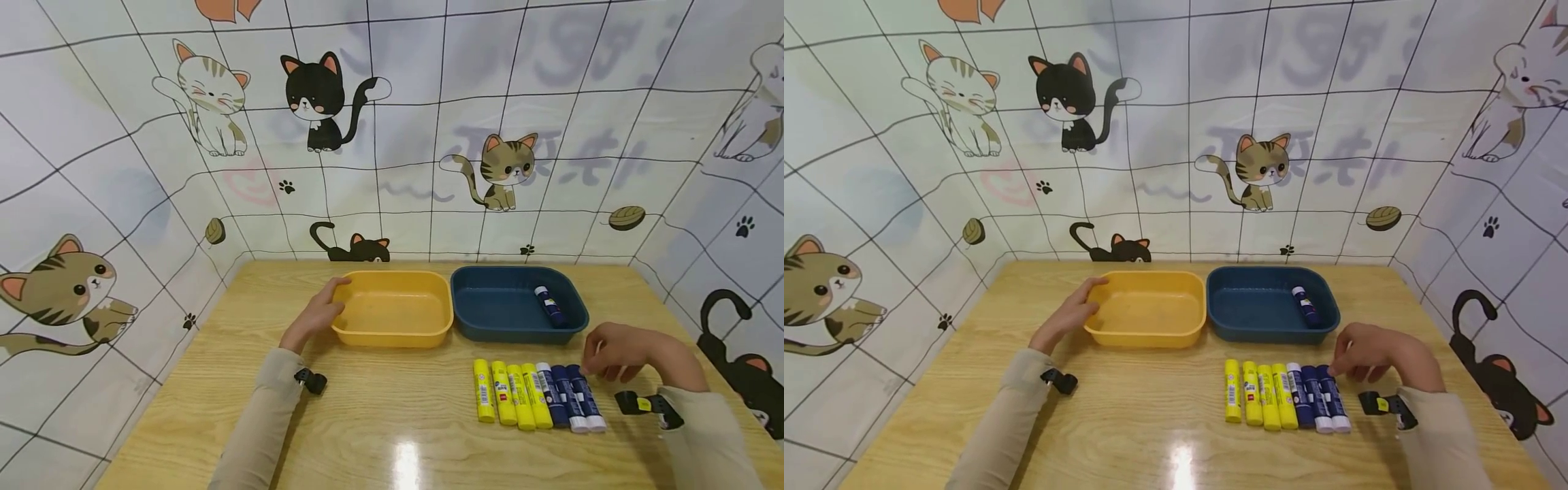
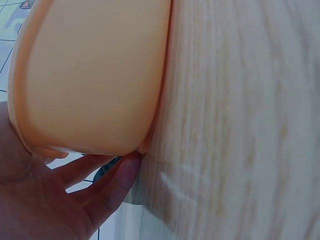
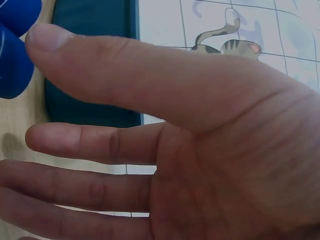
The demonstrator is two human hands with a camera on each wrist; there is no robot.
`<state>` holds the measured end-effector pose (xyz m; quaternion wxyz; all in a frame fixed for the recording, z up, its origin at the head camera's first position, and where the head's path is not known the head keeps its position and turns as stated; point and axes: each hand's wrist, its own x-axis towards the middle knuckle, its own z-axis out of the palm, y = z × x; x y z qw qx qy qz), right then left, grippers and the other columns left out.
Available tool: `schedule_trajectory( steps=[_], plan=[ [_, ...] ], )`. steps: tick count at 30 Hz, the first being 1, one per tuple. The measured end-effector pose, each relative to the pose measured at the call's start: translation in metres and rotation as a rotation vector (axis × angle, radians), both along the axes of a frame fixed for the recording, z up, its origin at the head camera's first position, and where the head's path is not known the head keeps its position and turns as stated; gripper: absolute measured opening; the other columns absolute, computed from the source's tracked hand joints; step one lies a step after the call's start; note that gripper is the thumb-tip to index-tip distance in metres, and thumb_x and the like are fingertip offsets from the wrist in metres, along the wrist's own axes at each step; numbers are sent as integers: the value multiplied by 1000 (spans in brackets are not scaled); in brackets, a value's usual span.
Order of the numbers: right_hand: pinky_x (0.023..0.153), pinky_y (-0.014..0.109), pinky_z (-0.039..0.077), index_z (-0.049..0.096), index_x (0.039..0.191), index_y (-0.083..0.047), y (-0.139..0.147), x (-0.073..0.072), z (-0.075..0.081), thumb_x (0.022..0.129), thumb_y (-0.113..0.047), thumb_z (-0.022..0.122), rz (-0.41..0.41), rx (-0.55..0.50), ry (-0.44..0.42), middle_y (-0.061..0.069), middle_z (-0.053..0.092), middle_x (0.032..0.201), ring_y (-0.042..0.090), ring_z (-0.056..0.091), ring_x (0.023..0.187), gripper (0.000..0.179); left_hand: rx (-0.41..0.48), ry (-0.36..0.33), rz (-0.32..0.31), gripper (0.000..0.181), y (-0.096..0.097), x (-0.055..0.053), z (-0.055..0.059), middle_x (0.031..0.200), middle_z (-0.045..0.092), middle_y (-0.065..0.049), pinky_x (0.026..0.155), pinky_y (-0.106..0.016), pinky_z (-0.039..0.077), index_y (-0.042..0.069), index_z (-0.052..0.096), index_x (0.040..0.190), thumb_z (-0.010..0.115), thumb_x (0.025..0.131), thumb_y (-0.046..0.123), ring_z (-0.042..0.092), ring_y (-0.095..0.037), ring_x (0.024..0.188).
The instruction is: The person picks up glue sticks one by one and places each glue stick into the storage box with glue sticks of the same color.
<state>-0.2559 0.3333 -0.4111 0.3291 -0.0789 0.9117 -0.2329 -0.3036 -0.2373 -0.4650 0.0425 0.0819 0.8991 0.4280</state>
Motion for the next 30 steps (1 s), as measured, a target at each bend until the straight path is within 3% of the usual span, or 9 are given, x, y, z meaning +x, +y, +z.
schedule_trajectory(
  steps=[8, 14, 24, 30],
  plan=[
    [70, 39, 57, 68, 98, -8, -3, -3, -6, 89, -31, 79, -4, 29, -20, 1, 62, 84, 19, 58, 78, 27, 10, -17, 11, 62, 2, 0, 2, 167, 33, -18, 104, -48, 36, 16, 37, 157, 45, 96, 8, 43, -36, 129],
    [70, 39, 57, 68, 97, -7, -5, -4, -8, 89, -27, 79, 3, 31, -30, 1, 61, 81, 19, 57, 77, 24, 4, -9, 12, 62, 3, 0, 0, 166, 34, -19, 109, -49, 36, 15, 38, 156, 45, 95, 7, 42, -36, 136],
    [74, 45, 59, 68, 103, -4, -1, -2, -5, 90, -17, 76, 6, 16, -29, 4, 68, 91, 20, 64, 84, 20, -7, -19, 22, 61, 3, 0, -1, 166, 34, -19, 106, -48, 38, 15, 38, 156, 44, 95, 7, 44, -36, 133],
    [71, 40, 58, 70, 100, -6, -2, 0, -5, 90, -26, 78, -4, 46, -57, 2, 66, 85, 19, 61, 78, 24, -6, -12, 16, 61, 2, -1, -2, 166, 34, -19, 107, -48, 38, 14, 38, 156, 44, 95, 7, 44, -36, 133]
  ],
)
